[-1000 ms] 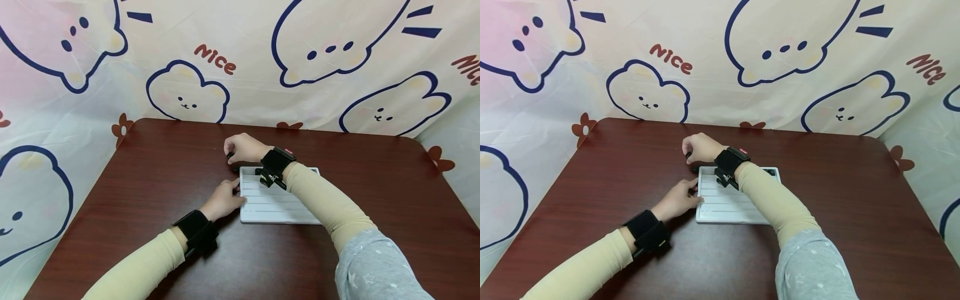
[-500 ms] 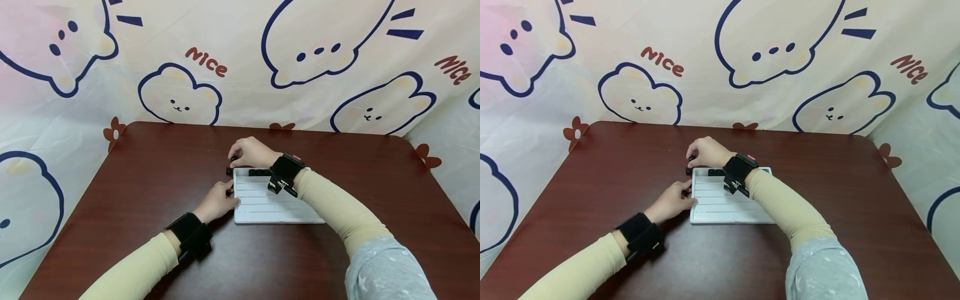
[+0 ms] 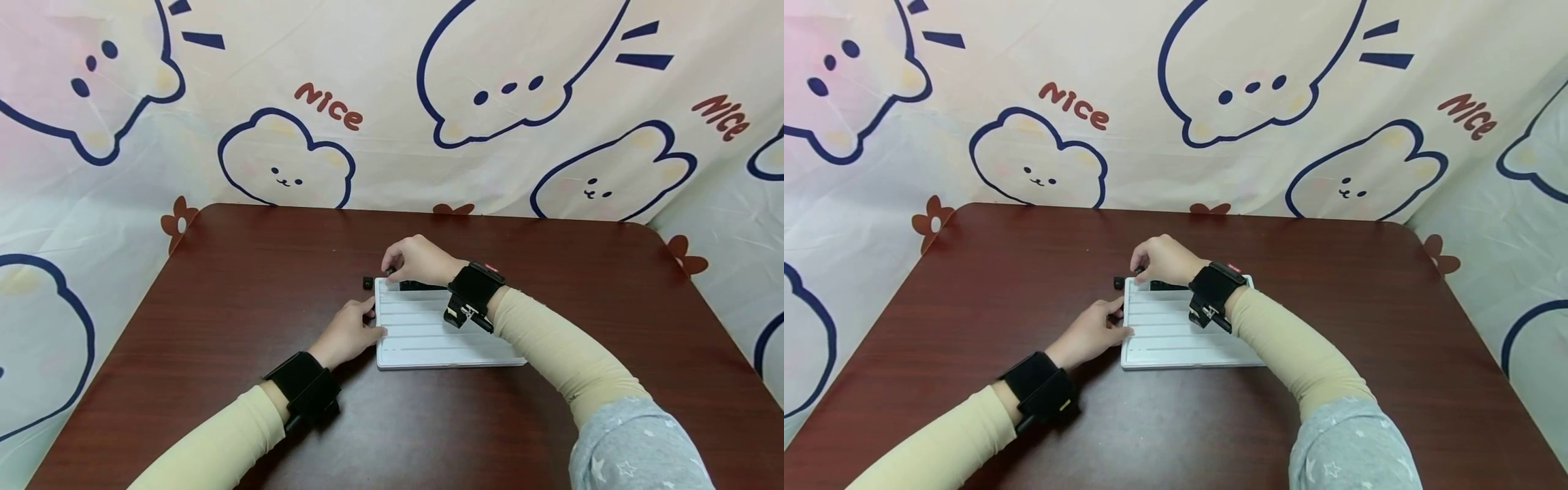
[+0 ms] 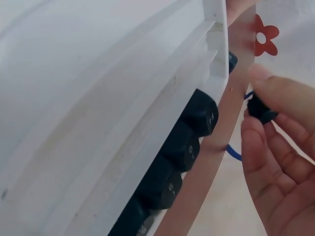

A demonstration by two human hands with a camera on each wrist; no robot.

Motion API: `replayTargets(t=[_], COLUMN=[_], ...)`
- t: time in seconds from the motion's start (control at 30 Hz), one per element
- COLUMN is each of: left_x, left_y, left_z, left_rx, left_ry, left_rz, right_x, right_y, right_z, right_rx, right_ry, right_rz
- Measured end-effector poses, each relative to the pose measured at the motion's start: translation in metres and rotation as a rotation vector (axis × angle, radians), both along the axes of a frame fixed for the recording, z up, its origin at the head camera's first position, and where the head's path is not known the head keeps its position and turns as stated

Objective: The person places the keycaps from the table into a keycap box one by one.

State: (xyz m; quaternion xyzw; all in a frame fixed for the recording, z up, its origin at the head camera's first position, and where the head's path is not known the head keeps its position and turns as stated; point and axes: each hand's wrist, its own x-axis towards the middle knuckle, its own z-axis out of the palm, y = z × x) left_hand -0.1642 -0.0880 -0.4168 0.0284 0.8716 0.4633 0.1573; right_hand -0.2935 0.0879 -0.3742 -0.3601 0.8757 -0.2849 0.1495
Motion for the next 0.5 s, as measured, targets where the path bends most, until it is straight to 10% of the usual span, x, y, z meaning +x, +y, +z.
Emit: replayTargets(t=[0.5], left_x=[0.0001], left_y=[0.0004], left_z=[0.0007], left_rx=[-0.004], left_ry=[0.016], left_rz=[0.004], right_x=[0.0070], right_y=[-0.0023], right_z=[0.0005], right_rx=[0.029], right_ry=[0.013], right_rz=[0.023])
